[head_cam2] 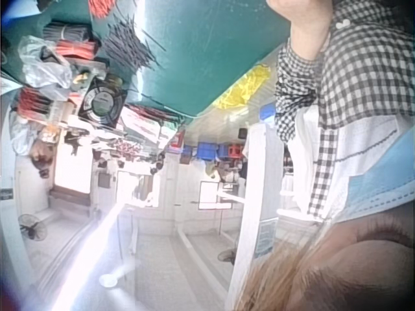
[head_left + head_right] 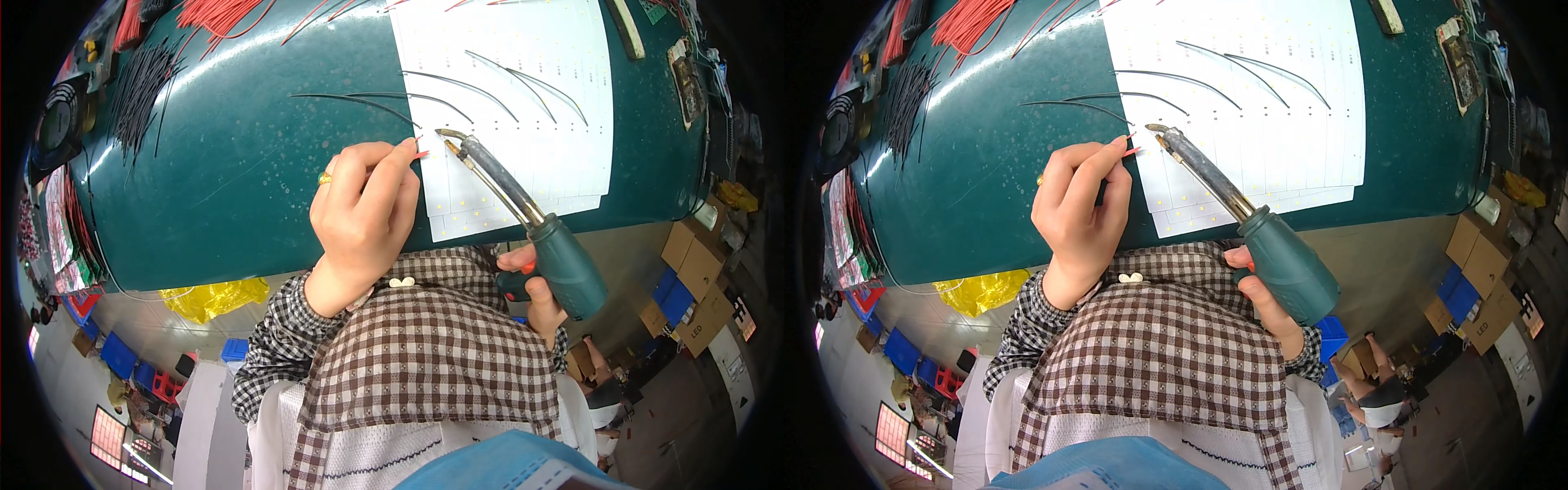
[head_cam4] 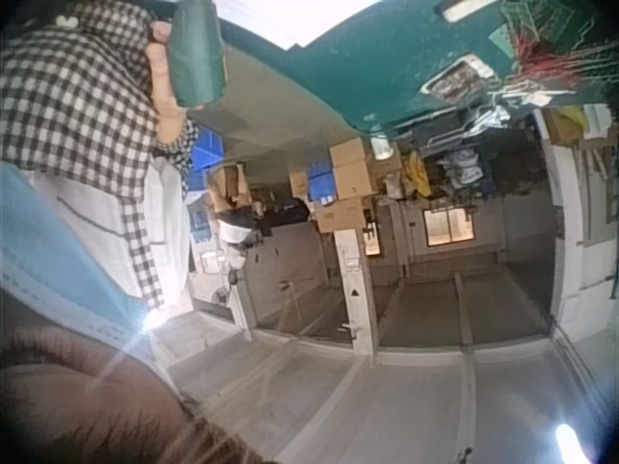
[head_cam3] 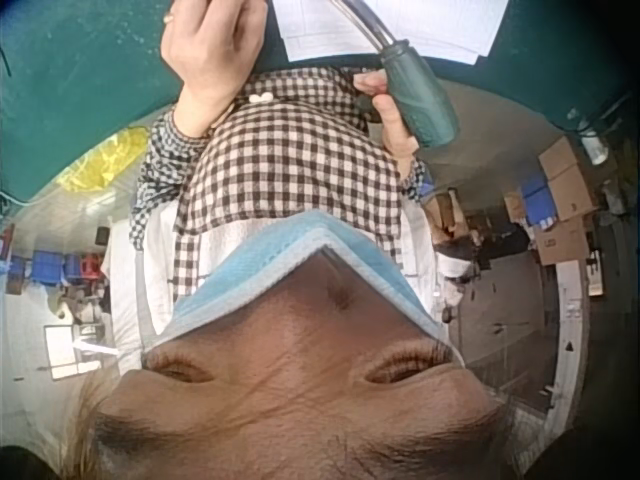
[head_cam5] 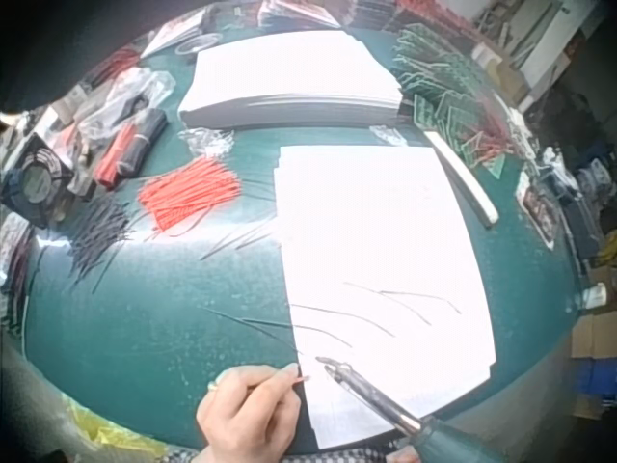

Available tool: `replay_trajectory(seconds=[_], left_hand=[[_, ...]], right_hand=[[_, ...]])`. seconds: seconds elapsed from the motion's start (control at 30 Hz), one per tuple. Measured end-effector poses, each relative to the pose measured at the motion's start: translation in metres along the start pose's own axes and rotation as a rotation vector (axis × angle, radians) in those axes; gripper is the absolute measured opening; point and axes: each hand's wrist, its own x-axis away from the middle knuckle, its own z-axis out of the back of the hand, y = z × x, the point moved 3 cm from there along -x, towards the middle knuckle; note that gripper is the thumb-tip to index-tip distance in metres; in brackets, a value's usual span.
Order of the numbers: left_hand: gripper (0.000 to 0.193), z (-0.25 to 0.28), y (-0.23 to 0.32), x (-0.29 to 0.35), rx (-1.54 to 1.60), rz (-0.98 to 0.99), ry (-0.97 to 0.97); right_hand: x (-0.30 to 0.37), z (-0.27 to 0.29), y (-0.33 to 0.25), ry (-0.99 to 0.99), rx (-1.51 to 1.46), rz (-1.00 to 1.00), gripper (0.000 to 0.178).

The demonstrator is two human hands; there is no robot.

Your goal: The person solders wires onto LED circuit boards using a soldering gun.

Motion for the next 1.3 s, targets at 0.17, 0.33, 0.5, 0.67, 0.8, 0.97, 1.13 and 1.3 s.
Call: replay_trajectory(seconds=[0.17,0.33,0.5,0.67,0.8,0.97,1.13,1.3], left_hand=[[0.031,0.008,0.004,-0.001,0.028,0.038,-0.039],[0.040,0.006,0.026,-0.009,0.058,0.017,-0.063],[0.039,-0.004,0.013,-0.002,-0.042,0.045,-0.179],[0.040,-0.007,0.013,-0.008,-0.040,0.011,-0.120],[0.039,-0.007,0.012,-0.009,-0.085,0.045,-0.135],[0.041,-0.008,0.008,-0.003,-0.040,-0.068,-0.094],[0.038,-0.006,0.007,-0.004,-0.027,-0.047,-0.072],[0.037,-0.007,0.007,-0.003,-0.014,-0.039,-0.065]], right_hand=[[0.000,0.012,0.004,0.118,-0.051,0.051,0.064],[-0.002,0.027,0.000,0.154,0.027,0.086,0.073],[-0.006,0.023,0.003,0.127,0.000,0.085,0.072],[-0.004,0.023,0.008,0.104,-0.012,0.035,0.074],[-0.004,0.020,0.007,0.082,-0.020,0.007,0.074],[0.000,0.021,0.008,0.034,0.001,-0.018,0.067],[0.001,0.017,0.009,-0.008,0.001,0.033,0.044],[0.002,0.017,0.012,-0.026,-0.001,0.035,0.038]])
